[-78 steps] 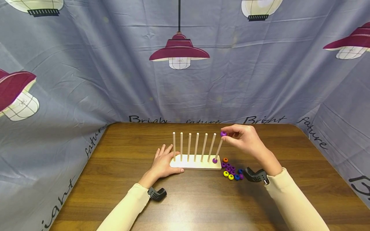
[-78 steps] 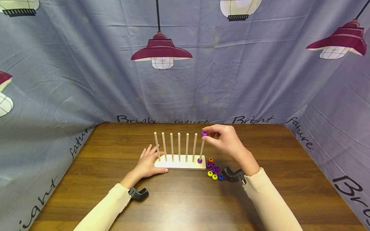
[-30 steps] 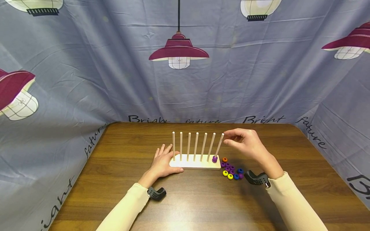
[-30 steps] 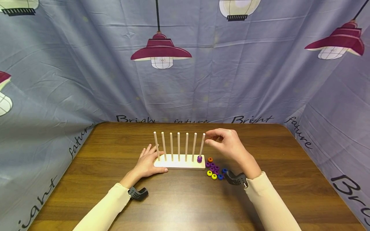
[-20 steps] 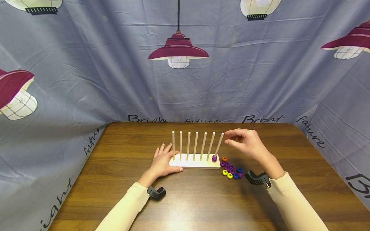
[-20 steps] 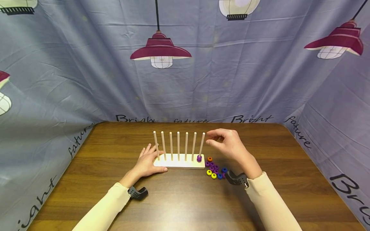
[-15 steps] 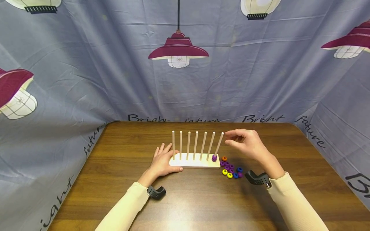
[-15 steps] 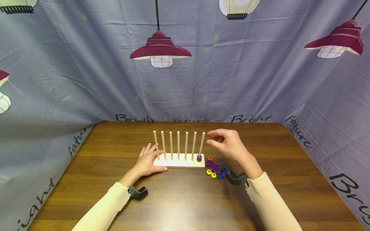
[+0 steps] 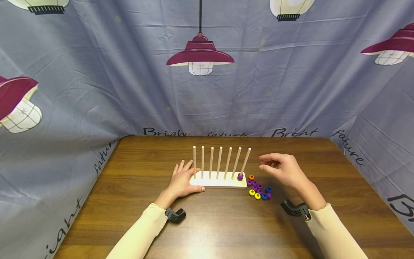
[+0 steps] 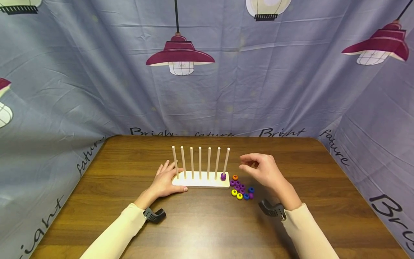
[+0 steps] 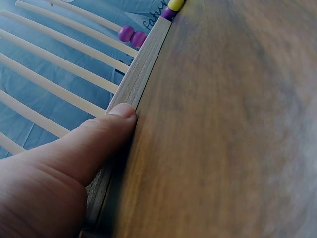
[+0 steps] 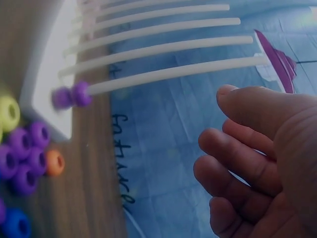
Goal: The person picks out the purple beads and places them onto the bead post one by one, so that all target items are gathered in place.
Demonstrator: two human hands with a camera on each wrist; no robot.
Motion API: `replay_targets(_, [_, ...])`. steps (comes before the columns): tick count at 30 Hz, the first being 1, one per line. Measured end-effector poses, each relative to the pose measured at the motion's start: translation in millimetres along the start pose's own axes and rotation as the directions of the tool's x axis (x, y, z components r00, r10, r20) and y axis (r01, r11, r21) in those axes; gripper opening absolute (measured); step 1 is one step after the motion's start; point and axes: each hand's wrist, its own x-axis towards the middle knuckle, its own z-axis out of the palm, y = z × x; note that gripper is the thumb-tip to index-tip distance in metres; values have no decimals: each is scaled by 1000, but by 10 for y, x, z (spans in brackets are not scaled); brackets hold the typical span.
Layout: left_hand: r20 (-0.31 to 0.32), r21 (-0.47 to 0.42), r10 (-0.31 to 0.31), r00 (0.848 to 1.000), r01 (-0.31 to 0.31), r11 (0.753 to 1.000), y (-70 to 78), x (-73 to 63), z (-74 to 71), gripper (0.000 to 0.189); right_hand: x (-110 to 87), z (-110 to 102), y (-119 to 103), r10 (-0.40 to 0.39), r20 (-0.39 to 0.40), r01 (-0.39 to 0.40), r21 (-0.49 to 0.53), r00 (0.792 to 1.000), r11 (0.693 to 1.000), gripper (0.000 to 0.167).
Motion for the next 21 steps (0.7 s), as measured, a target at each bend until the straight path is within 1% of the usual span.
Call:
replay_targets(5, [0, 0, -1, 1000, 1, 1000, 2, 1, -3, 74, -168, -17, 53, 1, 6, -1, -23, 1000, 1000, 19])
replay_targets(10, [-1, -6, -2, 1000, 2, 1000, 2, -2, -4, 73, -362, -37, 105, 20, 19, -19, -38, 1000, 999, 20])
replay_targets(15, [2, 0, 1, 1000, -1, 1000, 1, -4, -8, 73, -547, -34, 164, 67, 28, -65, -43, 997, 997, 20])
replay_targets(21, [3, -2, -2, 1000, 2, 1000, 8, -1, -5, 73, -708, 5, 240, 112, 43, -110, -48, 993, 993, 20])
